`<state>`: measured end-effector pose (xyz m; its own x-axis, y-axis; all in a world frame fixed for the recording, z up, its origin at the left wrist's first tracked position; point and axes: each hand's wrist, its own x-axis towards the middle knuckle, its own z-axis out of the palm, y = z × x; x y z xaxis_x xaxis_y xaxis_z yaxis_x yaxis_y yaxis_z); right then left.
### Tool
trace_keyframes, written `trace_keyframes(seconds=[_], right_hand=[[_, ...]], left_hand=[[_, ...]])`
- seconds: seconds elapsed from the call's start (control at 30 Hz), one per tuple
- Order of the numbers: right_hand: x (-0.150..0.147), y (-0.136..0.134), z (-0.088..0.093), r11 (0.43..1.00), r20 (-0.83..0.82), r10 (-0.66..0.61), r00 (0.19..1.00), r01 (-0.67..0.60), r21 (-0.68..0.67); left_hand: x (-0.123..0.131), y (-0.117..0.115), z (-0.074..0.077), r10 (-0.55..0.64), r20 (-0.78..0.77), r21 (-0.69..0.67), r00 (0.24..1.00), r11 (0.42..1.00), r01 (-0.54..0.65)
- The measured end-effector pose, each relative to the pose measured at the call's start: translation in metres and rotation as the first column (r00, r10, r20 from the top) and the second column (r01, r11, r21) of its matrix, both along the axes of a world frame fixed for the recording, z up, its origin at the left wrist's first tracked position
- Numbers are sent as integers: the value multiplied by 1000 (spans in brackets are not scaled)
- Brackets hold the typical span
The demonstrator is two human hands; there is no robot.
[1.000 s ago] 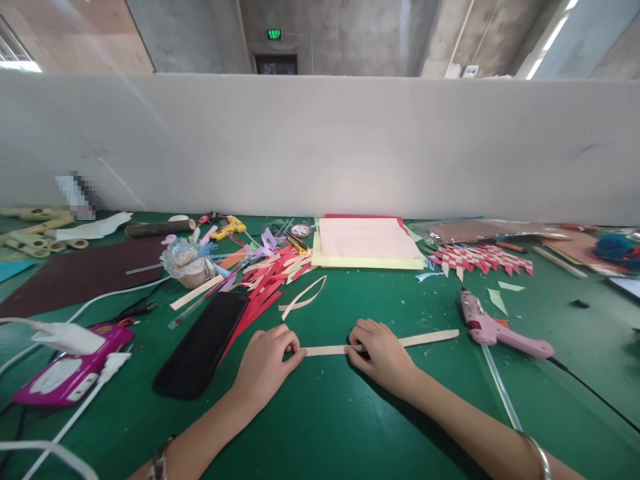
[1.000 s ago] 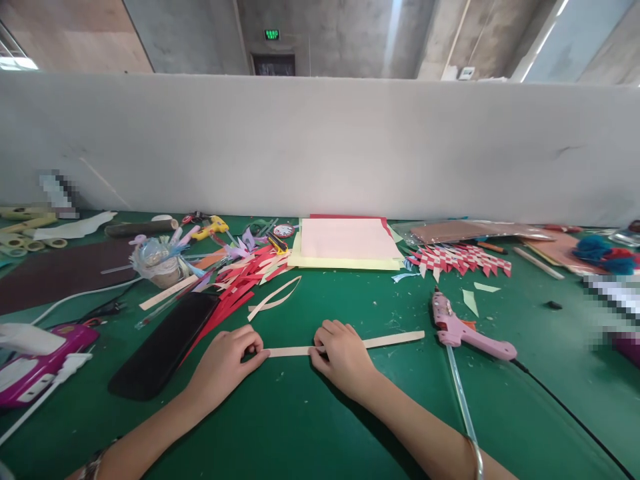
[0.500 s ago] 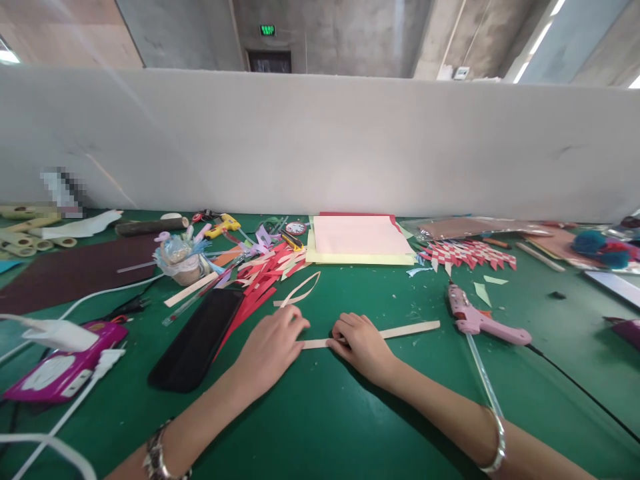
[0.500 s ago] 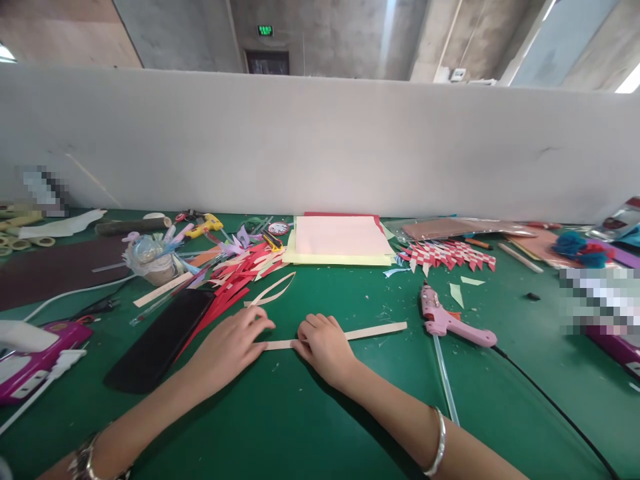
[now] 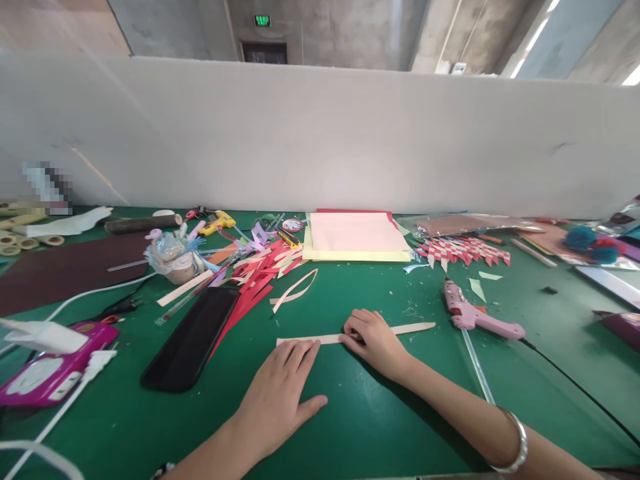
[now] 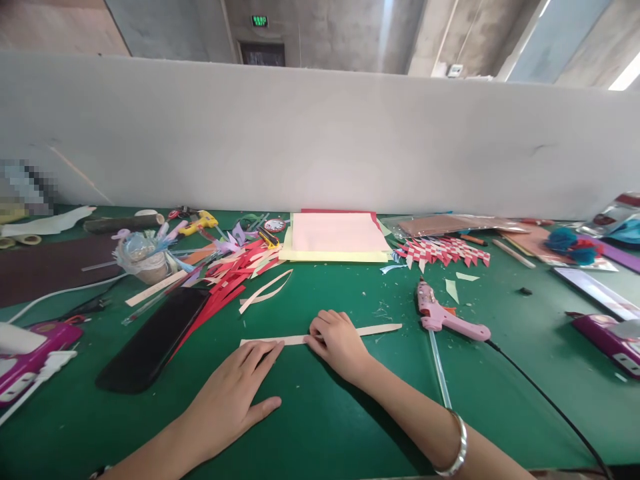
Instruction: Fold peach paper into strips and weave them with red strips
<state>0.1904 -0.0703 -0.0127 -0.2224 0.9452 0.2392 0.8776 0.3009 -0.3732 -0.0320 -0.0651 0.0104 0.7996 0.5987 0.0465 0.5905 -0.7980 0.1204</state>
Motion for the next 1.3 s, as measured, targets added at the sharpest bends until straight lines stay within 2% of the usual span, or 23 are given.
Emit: trace_keyframes(seconds=[0.17,0.27,0.37,0.57,0.77,0.9,1.07,1.3], right_hand=[[27,-9,-1,999,-13,-35,999,35,-10],[32,-12,-1,999,-18,-50,999,50,-15],[26,-12,-1,998,-25,-51,998,51,-28],[0,-14,1,999,-43,-1,999,0,-43],[-10,-15,4,999,-54,-24,998,22,-42],[3,-16,4,998,-68,-29,997,26,-48],[28,-21,1,998,-62,-38,997,34,-59],[41,-27,2,994,5,-106,994,106,-30]], left_hand=[[1,0,3,3,-9,-8,1000,1000,-3],[3,-1,5,11,-30,-6,999,1000,-11],[8,-4,6,12,-41,-10,999,1000,-13],[20,-11,3,-87,-45,-11,995,996,86],[23,-13,3,-59,-83,-37,995,998,56],[25,-13,7,-55,-50,-52,997,997,52],[31,-14,11,-22,-137,-118,990,993,6],[37,-20,7,30,-146,-131,989,990,-49]])
